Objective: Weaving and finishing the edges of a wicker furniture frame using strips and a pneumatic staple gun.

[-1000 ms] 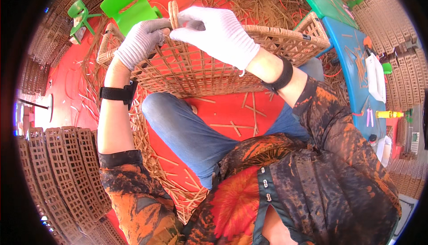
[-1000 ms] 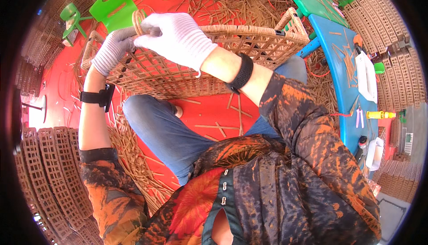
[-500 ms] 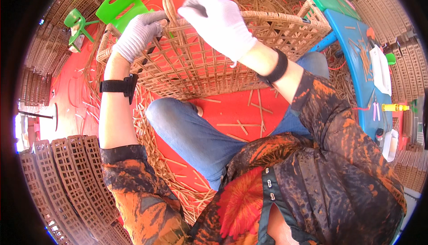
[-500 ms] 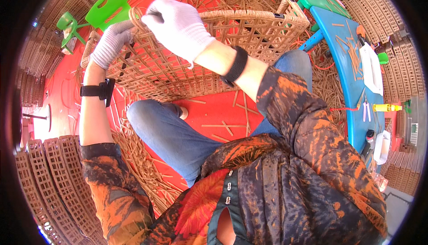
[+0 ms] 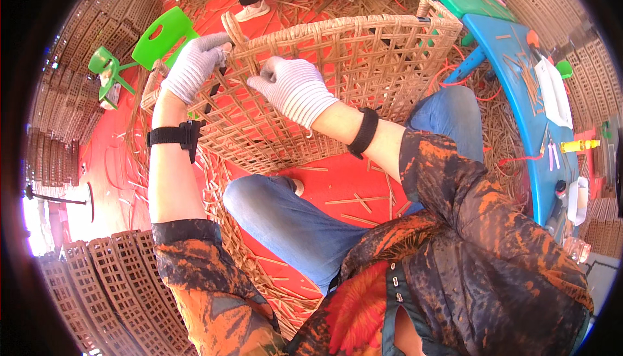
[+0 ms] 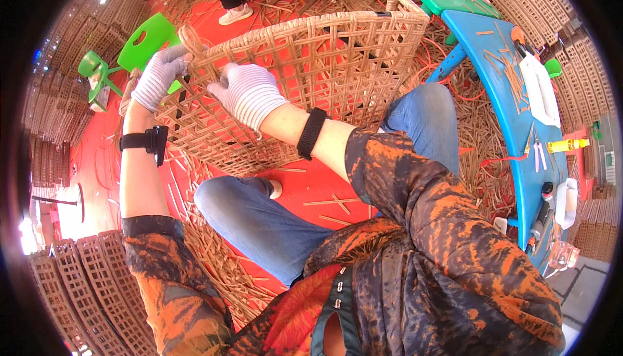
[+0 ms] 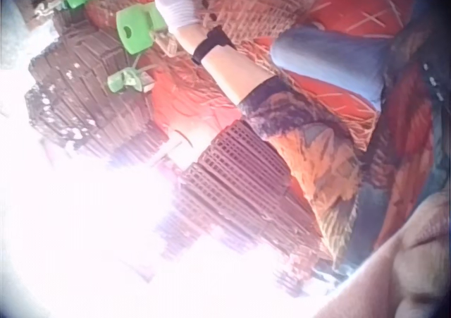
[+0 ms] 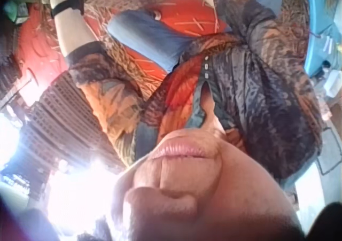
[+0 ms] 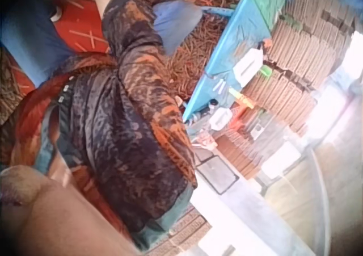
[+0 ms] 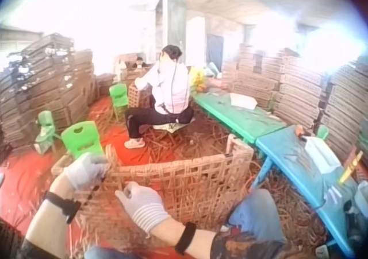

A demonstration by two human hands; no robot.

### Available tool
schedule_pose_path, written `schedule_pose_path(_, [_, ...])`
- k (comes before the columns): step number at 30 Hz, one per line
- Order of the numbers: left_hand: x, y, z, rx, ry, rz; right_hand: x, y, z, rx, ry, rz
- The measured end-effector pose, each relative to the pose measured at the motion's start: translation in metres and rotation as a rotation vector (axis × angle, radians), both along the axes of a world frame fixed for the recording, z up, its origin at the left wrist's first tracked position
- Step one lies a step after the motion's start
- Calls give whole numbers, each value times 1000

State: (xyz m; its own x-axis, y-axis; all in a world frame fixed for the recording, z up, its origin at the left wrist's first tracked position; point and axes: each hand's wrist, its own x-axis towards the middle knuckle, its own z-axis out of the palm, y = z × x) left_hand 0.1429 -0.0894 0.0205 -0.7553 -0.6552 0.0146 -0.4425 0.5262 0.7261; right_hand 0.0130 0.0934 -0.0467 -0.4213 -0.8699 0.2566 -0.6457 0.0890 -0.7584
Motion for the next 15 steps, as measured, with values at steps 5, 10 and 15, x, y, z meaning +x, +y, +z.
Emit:
schedule_pose_path(5, [0, 7, 2, -16, 49, -8, 3, -16, 1, 18, -29, 4])
schedule_pose_path(10, [0, 12, 12, -12, 25, -111, 28, 8, 25, 59, 85, 202])
schedule_pose_path(15, [0, 22, 11, 28, 120, -205, 57, 63, 21, 84, -113, 779])
